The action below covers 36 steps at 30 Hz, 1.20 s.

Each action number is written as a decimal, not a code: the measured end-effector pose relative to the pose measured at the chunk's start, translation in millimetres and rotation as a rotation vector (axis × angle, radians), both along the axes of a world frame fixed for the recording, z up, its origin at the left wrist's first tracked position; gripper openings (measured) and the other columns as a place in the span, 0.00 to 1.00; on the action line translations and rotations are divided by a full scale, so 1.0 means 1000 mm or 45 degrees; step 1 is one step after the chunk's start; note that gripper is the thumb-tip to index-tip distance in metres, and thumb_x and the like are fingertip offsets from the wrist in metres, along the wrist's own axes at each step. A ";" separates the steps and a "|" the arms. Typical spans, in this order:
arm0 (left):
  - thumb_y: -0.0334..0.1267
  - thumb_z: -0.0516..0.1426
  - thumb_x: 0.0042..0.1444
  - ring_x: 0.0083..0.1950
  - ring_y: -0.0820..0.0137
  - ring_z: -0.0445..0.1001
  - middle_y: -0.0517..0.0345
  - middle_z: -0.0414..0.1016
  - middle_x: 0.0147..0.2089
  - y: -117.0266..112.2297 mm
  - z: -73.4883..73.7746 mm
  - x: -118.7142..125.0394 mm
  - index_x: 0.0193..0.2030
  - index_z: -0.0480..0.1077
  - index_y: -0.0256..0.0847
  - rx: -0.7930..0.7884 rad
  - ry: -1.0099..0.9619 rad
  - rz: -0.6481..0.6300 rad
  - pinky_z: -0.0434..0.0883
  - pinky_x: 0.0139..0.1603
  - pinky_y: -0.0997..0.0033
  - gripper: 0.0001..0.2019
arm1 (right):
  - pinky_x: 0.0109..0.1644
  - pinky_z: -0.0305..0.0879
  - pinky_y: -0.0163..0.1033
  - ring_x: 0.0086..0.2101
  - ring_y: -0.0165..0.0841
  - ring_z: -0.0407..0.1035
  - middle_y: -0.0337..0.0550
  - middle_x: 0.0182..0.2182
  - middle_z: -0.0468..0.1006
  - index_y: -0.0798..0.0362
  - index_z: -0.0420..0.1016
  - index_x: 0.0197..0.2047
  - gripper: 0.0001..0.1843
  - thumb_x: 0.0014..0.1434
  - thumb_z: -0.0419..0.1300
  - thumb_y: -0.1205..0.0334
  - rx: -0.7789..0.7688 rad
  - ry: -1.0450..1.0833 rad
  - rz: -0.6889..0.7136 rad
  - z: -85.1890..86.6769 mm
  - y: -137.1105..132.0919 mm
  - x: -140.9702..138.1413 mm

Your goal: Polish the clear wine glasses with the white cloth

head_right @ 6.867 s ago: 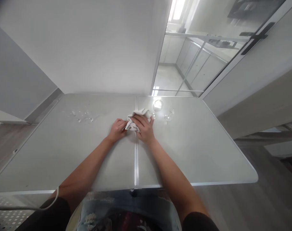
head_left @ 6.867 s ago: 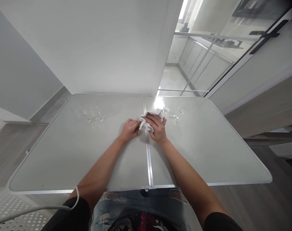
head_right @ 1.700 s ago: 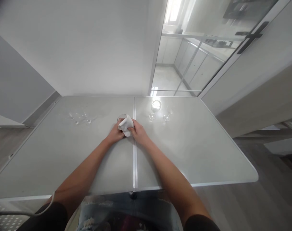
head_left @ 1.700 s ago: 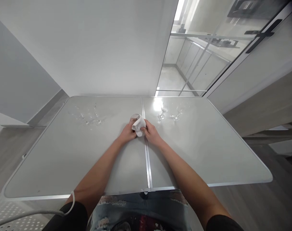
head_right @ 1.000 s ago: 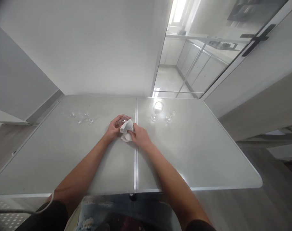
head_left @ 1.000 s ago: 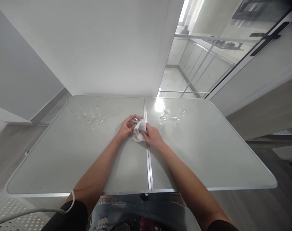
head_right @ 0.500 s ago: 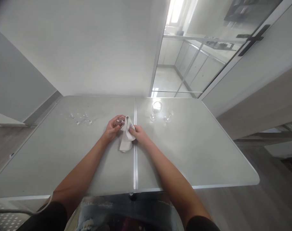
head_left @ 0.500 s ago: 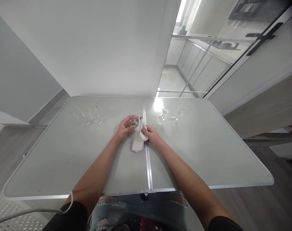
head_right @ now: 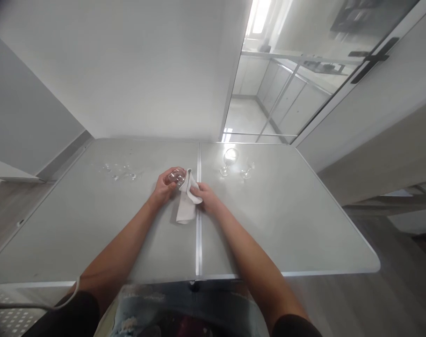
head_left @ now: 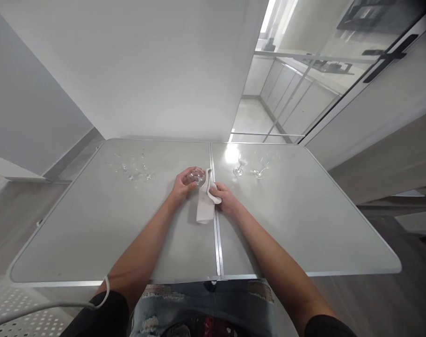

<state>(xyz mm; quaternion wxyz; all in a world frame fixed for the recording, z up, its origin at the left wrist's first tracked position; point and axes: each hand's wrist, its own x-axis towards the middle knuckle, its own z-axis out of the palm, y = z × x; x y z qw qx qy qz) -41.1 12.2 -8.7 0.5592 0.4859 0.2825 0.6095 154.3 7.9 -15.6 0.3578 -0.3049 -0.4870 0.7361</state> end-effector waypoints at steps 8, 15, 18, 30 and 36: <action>0.48 0.75 0.40 0.61 0.49 0.75 0.38 0.77 0.57 0.001 0.001 0.002 0.54 0.74 0.38 -0.020 -0.036 0.010 0.71 0.60 0.54 0.34 | 0.33 0.53 0.36 0.27 0.29 0.56 0.33 0.24 0.63 0.52 0.67 0.31 0.16 0.58 0.63 0.49 0.847 -0.641 -0.381 0.008 -0.005 0.001; 0.50 0.74 0.42 0.57 0.52 0.77 0.39 0.78 0.55 0.000 0.002 0.002 0.55 0.74 0.37 -0.041 0.003 0.008 0.71 0.59 0.56 0.34 | 0.33 0.55 0.36 0.28 0.31 0.59 0.37 0.25 0.67 0.53 0.70 0.32 0.21 0.55 0.64 0.41 0.468 -0.382 -0.303 0.007 -0.003 -0.002; 0.51 0.74 0.41 0.55 0.54 0.78 0.42 0.79 0.51 0.000 0.002 0.002 0.53 0.75 0.37 -0.029 0.007 0.010 0.71 0.58 0.57 0.34 | 0.31 0.55 0.36 0.26 0.30 0.60 0.39 0.25 0.69 0.54 0.72 0.33 0.25 0.52 0.66 0.39 0.119 -0.083 -0.176 0.001 0.001 -0.002; 0.49 0.74 0.42 0.58 0.53 0.76 0.40 0.78 0.55 0.000 0.005 0.002 0.54 0.74 0.38 -0.020 -0.012 -0.048 0.71 0.58 0.57 0.33 | 0.37 0.60 0.37 0.32 0.33 0.65 0.40 0.32 0.75 0.54 0.76 0.44 0.21 0.55 0.67 0.47 0.692 -0.503 -0.255 0.010 -0.005 0.001; 0.48 0.74 0.42 0.58 0.53 0.76 0.40 0.78 0.55 0.003 -0.004 0.001 0.55 0.73 0.39 -0.026 -0.013 -0.024 0.72 0.58 0.56 0.34 | 0.36 0.59 0.36 0.31 0.31 0.63 0.38 0.29 0.72 0.54 0.76 0.40 0.18 0.57 0.65 0.47 0.603 -0.419 -0.263 0.004 -0.002 0.000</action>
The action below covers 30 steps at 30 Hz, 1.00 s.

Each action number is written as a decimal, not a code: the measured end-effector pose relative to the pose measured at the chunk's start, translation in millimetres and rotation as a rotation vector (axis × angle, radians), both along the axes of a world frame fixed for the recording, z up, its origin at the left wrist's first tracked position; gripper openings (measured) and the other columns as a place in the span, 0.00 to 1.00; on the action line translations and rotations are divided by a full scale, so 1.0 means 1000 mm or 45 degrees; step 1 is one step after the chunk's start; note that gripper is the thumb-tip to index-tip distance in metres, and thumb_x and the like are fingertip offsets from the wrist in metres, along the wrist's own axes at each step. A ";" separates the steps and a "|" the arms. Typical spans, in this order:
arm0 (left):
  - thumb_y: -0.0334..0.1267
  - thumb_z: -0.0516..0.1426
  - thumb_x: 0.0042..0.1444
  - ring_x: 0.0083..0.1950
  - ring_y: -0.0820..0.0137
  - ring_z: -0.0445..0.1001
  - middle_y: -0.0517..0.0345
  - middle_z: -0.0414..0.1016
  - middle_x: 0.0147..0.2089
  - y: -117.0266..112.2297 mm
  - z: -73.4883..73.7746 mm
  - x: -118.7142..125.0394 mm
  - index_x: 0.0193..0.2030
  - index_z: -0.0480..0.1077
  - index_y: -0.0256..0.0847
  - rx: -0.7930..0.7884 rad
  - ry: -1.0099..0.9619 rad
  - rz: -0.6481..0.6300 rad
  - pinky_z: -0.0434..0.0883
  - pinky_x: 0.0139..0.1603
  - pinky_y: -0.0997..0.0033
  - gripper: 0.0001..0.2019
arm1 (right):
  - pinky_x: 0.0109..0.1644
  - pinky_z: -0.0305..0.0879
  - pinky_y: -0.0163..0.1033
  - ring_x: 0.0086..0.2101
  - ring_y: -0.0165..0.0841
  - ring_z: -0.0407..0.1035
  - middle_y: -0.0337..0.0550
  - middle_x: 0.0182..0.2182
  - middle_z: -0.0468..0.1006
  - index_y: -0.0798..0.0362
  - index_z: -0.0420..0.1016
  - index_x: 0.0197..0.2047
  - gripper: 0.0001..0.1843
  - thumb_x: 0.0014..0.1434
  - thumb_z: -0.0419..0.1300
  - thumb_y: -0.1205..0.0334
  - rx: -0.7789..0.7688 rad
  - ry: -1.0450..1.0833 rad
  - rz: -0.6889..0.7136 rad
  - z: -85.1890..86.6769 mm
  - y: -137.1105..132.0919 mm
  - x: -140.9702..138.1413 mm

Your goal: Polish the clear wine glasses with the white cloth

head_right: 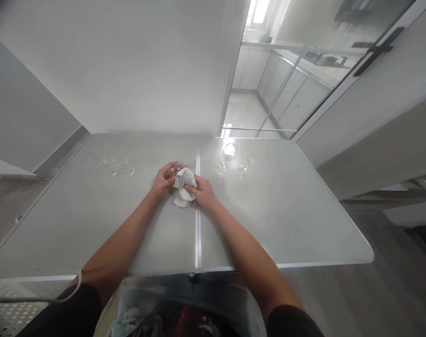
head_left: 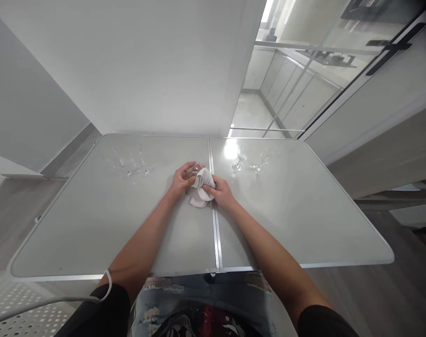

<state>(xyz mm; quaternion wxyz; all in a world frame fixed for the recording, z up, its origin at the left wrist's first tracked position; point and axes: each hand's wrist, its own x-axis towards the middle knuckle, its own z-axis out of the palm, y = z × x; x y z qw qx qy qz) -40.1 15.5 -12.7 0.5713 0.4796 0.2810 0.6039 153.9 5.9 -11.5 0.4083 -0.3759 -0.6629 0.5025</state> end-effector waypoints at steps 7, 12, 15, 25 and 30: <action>0.50 0.74 0.42 0.57 0.54 0.77 0.42 0.79 0.55 0.000 0.000 0.000 0.55 0.74 0.39 0.004 0.017 0.037 0.72 0.58 0.58 0.34 | 0.36 0.61 0.36 0.31 0.32 0.65 0.40 0.31 0.74 0.55 0.77 0.40 0.20 0.55 0.66 0.45 -0.093 0.077 0.018 0.004 -0.001 -0.001; 0.49 0.75 0.40 0.59 0.51 0.76 0.39 0.78 0.55 -0.002 0.005 0.002 0.54 0.74 0.38 -0.008 0.013 0.001 0.72 0.58 0.55 0.34 | 0.38 0.62 0.38 0.34 0.34 0.65 0.42 0.33 0.75 0.55 0.78 0.43 0.20 0.57 0.65 0.48 0.096 -0.106 -0.045 0.008 -0.003 0.000; 0.50 0.75 0.39 0.57 0.52 0.77 0.40 0.78 0.54 -0.001 0.004 0.001 0.53 0.75 0.38 -0.028 0.018 0.053 0.72 0.58 0.57 0.35 | 0.38 0.62 0.37 0.33 0.34 0.65 0.42 0.32 0.74 0.55 0.77 0.43 0.21 0.59 0.63 0.45 0.074 -0.101 -0.029 0.006 -0.002 0.000; 0.49 0.76 0.38 0.59 0.50 0.76 0.41 0.79 0.54 0.000 0.005 0.002 0.53 0.75 0.40 -0.008 0.005 0.023 0.71 0.59 0.55 0.35 | 0.40 0.63 0.37 0.34 0.34 0.66 0.41 0.33 0.76 0.55 0.78 0.45 0.22 0.56 0.67 0.46 0.040 -0.082 -0.045 0.008 -0.002 0.001; 0.50 0.75 0.38 0.59 0.50 0.76 0.41 0.79 0.54 -0.001 0.007 0.003 0.52 0.75 0.40 -0.007 0.020 0.028 0.71 0.59 0.54 0.35 | 0.39 0.63 0.37 0.33 0.33 0.66 0.41 0.33 0.76 0.56 0.78 0.45 0.23 0.57 0.65 0.45 0.043 -0.131 -0.046 0.011 -0.004 0.001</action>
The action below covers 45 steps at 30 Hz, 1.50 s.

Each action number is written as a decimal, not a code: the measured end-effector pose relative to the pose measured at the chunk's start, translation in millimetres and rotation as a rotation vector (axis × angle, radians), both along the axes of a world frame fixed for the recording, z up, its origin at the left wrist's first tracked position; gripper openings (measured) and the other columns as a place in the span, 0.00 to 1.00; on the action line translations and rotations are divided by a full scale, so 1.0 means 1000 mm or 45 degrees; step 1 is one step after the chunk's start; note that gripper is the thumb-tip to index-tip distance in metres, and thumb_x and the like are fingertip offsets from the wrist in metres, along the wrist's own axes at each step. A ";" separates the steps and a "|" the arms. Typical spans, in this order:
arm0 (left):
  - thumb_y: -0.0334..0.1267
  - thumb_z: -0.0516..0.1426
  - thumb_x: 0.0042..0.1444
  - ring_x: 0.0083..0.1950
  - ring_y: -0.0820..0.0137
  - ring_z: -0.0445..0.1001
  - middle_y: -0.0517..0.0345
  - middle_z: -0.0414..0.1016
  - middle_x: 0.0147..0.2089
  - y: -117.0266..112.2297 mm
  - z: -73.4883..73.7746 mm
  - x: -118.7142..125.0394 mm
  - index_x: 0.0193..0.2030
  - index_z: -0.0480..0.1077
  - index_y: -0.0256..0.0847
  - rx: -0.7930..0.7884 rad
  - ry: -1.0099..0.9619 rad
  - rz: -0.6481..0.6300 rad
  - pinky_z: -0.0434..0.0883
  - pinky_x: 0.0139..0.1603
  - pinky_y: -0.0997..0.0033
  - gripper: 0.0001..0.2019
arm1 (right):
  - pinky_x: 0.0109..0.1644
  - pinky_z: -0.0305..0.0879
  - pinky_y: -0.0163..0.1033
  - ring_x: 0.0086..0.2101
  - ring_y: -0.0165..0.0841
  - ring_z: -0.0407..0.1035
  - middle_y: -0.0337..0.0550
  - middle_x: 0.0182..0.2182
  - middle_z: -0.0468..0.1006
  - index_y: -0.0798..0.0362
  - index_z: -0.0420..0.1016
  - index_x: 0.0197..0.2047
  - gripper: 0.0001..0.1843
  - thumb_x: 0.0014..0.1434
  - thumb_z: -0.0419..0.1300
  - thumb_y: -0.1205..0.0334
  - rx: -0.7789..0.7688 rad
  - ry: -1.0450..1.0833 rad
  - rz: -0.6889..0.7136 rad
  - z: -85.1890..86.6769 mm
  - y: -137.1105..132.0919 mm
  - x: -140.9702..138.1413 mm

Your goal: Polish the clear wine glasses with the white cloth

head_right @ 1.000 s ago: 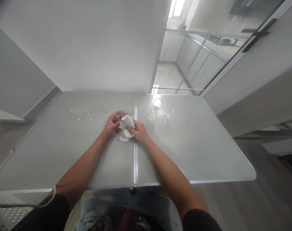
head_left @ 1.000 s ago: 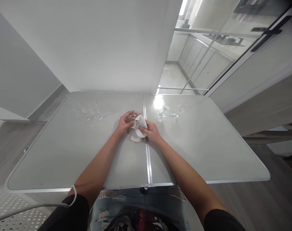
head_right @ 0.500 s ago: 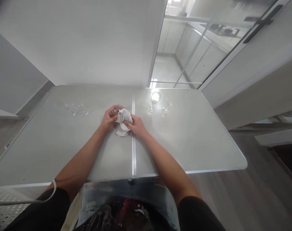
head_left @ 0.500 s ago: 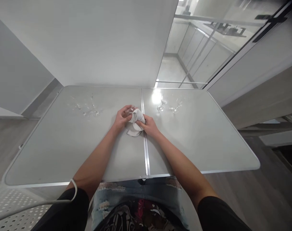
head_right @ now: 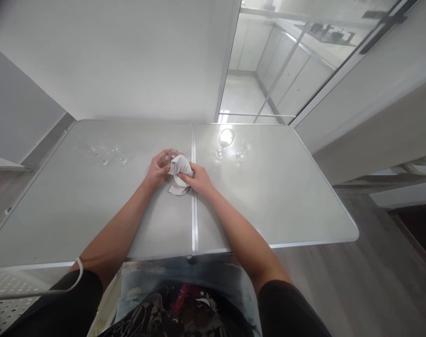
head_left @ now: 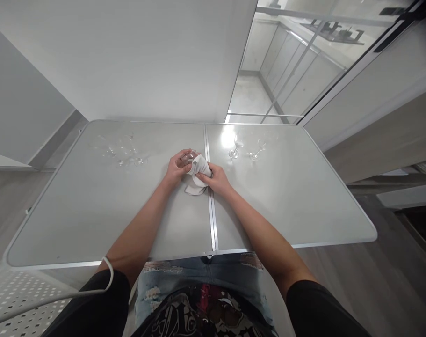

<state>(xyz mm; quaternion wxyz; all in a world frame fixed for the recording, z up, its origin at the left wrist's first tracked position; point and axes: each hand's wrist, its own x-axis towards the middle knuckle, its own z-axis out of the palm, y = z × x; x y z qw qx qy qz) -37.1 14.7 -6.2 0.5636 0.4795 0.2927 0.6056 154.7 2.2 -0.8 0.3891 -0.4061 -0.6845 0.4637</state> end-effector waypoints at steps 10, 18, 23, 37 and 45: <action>0.52 0.74 0.41 0.58 0.53 0.76 0.44 0.79 0.52 0.000 -0.003 -0.003 0.54 0.75 0.40 0.015 0.030 0.017 0.71 0.59 0.57 0.34 | 0.32 0.61 0.36 0.27 0.31 0.63 0.40 0.25 0.71 0.55 0.73 0.30 0.28 0.54 0.63 0.34 -0.465 0.418 -0.023 -0.007 0.005 -0.004; 0.50 0.74 0.41 0.60 0.53 0.75 0.43 0.78 0.55 -0.001 0.002 -0.001 0.53 0.75 0.40 0.048 0.015 -0.003 0.72 0.58 0.58 0.33 | 0.37 0.61 0.36 0.31 0.33 0.65 0.38 0.28 0.74 0.54 0.79 0.38 0.22 0.49 0.72 0.45 -0.144 0.135 0.017 0.001 0.002 0.002; 0.53 0.73 0.43 0.60 0.51 0.76 0.43 0.79 0.52 -0.003 0.003 -0.001 0.54 0.75 0.39 0.052 0.024 0.006 0.72 0.60 0.55 0.33 | 0.34 0.61 0.37 0.27 0.31 0.65 0.39 0.25 0.73 0.54 0.75 0.30 0.23 0.52 0.68 0.41 -0.503 0.493 0.019 -0.005 0.003 -0.004; 0.48 0.74 0.42 0.56 0.53 0.78 0.43 0.80 0.52 0.003 -0.004 -0.002 0.53 0.75 0.40 0.129 0.058 0.065 0.73 0.57 0.57 0.31 | 0.34 0.55 0.37 0.26 0.31 0.60 0.37 0.24 0.69 0.52 0.73 0.35 0.13 0.59 0.62 0.50 0.160 -0.180 -0.102 -0.001 0.000 0.001; 0.49 0.74 0.42 0.60 0.51 0.76 0.43 0.80 0.50 0.003 -0.002 -0.003 0.53 0.74 0.40 0.094 0.019 0.093 0.72 0.57 0.56 0.32 | 0.35 0.60 0.37 0.29 0.31 0.63 0.38 0.28 0.71 0.52 0.73 0.33 0.17 0.59 0.62 0.45 -0.177 0.339 -0.324 -0.011 0.012 0.002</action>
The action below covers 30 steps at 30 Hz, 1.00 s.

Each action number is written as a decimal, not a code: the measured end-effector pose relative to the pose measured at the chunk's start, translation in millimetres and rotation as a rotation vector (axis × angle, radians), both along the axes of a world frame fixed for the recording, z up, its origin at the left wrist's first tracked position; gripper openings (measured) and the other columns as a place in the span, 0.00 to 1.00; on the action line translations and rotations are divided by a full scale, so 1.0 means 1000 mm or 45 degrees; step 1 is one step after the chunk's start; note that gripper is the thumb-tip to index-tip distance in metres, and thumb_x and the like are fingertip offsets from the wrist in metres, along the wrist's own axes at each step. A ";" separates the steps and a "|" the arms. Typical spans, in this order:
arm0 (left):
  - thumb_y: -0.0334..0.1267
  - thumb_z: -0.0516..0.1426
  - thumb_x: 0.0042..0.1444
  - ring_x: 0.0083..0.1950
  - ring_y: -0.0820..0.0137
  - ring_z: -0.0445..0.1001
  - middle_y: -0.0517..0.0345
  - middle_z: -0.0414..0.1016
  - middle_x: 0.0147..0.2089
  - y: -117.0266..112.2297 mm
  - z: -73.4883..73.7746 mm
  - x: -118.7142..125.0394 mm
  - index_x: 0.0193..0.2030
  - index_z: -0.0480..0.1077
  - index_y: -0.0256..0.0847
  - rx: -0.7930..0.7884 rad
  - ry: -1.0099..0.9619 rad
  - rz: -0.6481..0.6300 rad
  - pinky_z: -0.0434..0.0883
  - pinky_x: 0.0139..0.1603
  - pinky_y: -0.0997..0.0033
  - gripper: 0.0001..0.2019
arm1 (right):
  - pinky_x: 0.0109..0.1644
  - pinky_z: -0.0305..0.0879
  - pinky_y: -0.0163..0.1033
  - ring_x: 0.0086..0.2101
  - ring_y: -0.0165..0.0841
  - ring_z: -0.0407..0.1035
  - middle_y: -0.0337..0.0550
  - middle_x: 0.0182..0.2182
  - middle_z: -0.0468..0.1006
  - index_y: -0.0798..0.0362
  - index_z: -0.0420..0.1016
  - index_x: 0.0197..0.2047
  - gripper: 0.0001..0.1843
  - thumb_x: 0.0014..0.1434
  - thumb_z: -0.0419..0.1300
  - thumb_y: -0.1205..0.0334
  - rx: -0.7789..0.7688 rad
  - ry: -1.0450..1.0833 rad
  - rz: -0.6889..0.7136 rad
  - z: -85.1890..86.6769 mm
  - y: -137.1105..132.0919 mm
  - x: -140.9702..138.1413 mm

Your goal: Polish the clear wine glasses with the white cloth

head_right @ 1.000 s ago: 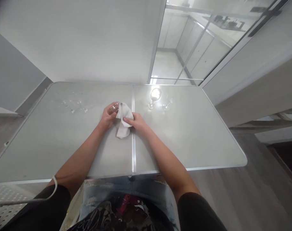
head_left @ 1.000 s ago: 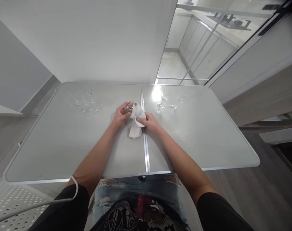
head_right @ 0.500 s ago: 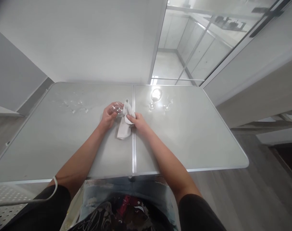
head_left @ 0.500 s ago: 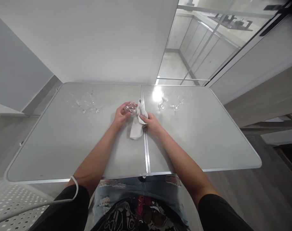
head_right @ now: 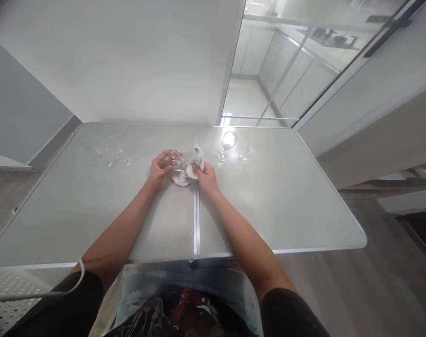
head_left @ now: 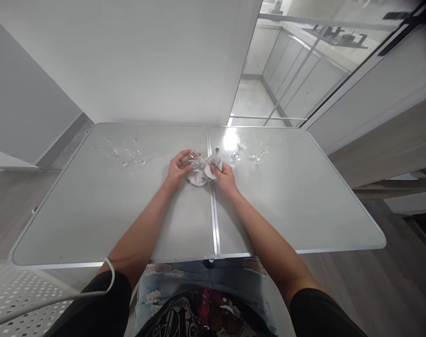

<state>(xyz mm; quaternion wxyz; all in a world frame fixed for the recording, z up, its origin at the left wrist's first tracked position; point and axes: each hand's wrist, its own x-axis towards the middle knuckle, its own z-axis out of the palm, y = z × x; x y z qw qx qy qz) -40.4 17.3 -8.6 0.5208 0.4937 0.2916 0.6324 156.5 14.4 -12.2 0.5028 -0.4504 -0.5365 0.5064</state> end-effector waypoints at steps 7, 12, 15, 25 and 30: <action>0.50 0.73 0.44 0.61 0.51 0.75 0.43 0.79 0.52 0.002 -0.002 -0.001 0.54 0.74 0.41 -0.001 -0.030 0.043 0.70 0.60 0.54 0.31 | 0.38 0.66 0.38 0.32 0.33 0.67 0.40 0.31 0.75 0.52 0.75 0.36 0.21 0.57 0.65 0.40 -0.174 0.209 0.010 0.002 0.002 0.003; 0.52 0.73 0.44 0.61 0.53 0.75 0.41 0.78 0.55 0.001 -0.003 -0.001 0.55 0.74 0.41 -0.005 0.008 0.027 0.71 0.60 0.56 0.32 | 0.41 0.66 0.39 0.35 0.34 0.68 0.39 0.35 0.76 0.50 0.74 0.45 0.16 0.57 0.65 0.50 0.032 0.067 0.143 0.011 -0.004 0.001; 0.51 0.73 0.44 0.60 0.54 0.75 0.41 0.78 0.55 0.001 -0.003 -0.001 0.55 0.74 0.41 -0.019 0.009 0.037 0.72 0.59 0.58 0.32 | 0.41 0.63 0.38 0.34 0.33 0.65 0.38 0.33 0.74 0.50 0.73 0.40 0.08 0.54 0.60 0.63 0.285 -0.189 0.229 0.017 -0.011 0.002; 0.54 0.73 0.42 0.61 0.58 0.73 0.43 0.72 0.63 -0.003 0.005 -0.004 0.54 0.70 0.45 -0.024 -0.044 0.094 0.76 0.50 0.65 0.34 | 0.36 0.59 0.34 0.31 0.31 0.59 0.36 0.31 0.64 0.48 0.58 0.34 0.09 0.51 0.56 0.59 0.021 0.106 -0.371 0.001 0.003 0.008; 0.48 0.75 0.39 0.61 0.58 0.72 0.45 0.71 0.62 -0.005 0.006 0.001 0.53 0.68 0.45 -0.019 0.046 0.072 0.77 0.53 0.60 0.35 | 0.34 0.60 0.36 0.31 0.32 0.59 0.37 0.31 0.62 0.47 0.57 0.34 0.12 0.57 0.55 0.50 -0.023 0.099 -0.124 0.002 0.005 0.013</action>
